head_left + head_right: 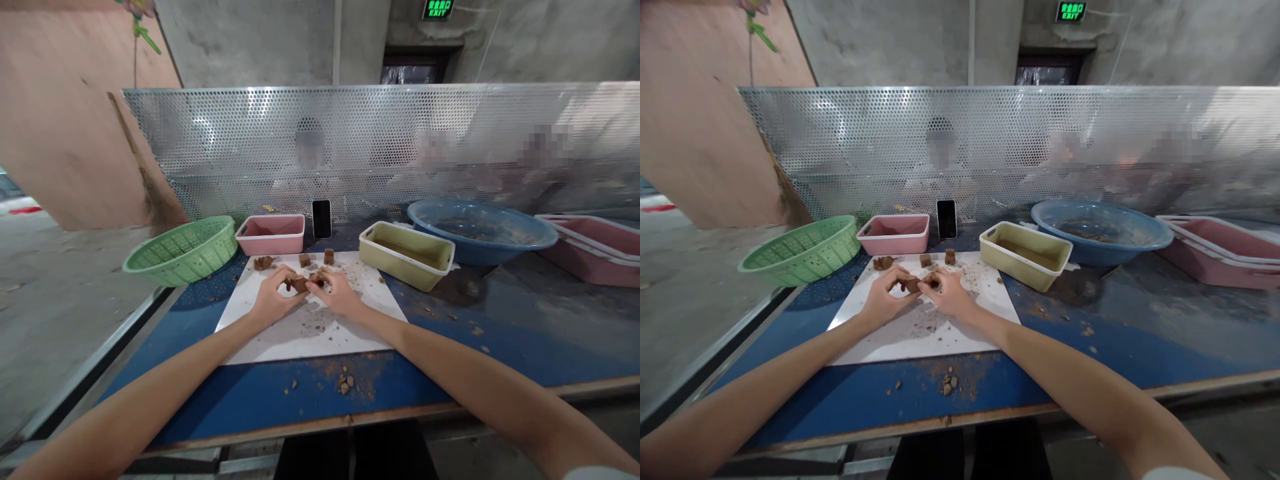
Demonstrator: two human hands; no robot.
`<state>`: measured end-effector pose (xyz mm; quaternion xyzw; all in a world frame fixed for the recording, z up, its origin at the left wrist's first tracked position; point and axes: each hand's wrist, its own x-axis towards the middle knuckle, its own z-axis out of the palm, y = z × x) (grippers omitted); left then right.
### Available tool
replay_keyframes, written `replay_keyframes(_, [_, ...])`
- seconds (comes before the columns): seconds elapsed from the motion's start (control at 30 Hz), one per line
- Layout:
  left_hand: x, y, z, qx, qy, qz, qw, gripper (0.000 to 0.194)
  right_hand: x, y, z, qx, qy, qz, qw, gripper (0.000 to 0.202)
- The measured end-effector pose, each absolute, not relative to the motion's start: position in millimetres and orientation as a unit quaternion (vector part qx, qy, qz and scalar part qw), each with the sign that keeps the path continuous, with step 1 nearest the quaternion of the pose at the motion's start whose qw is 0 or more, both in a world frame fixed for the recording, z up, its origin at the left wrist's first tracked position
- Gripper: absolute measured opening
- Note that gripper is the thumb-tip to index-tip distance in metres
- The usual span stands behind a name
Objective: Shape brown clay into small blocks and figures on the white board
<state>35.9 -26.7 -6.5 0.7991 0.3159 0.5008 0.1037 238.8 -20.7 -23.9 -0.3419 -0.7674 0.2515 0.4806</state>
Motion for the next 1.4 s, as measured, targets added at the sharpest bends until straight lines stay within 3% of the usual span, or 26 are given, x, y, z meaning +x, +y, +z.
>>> replay_keyframes(0.2, [36, -25, -16, 0.758, 0.356, 0.505, 0.211, 0.045, 238, -22, -22, -0.342, -0.751, 0.263, 0.500, 0.021])
replay_keyframes(0.3, [35, -25, -18, 0.771, 0.347, 0.489, 0.216, 0.056, 239, -22, -21, -0.343, -0.753, 0.268, 0.495, 0.022])
replay_keyframes(0.5, [31, -24, -12, 0.810, 0.316, 0.464, 0.169, 0.041, 241, -22, -20, -0.335, -0.763, 0.262, 0.487, 0.029])
replay_keyframes(0.8, [32, -20, -19, 0.737, 0.373, 0.488, 0.282, 0.043, 241, -20, -24, -0.334, -0.755, 0.272, 0.495, 0.033])
replay_keyframes(1.2, [34, -20, -8, 0.724, 0.385, 0.498, 0.282, 0.033, 244, -25, -18, -0.306, -0.719, 0.310, 0.542, 0.017])
replay_keyframes(1.4, [34, -21, -6, 0.733, 0.392, 0.483, 0.274, 0.029, 242, -26, -17, -0.326, -0.707, 0.312, 0.544, 0.021])
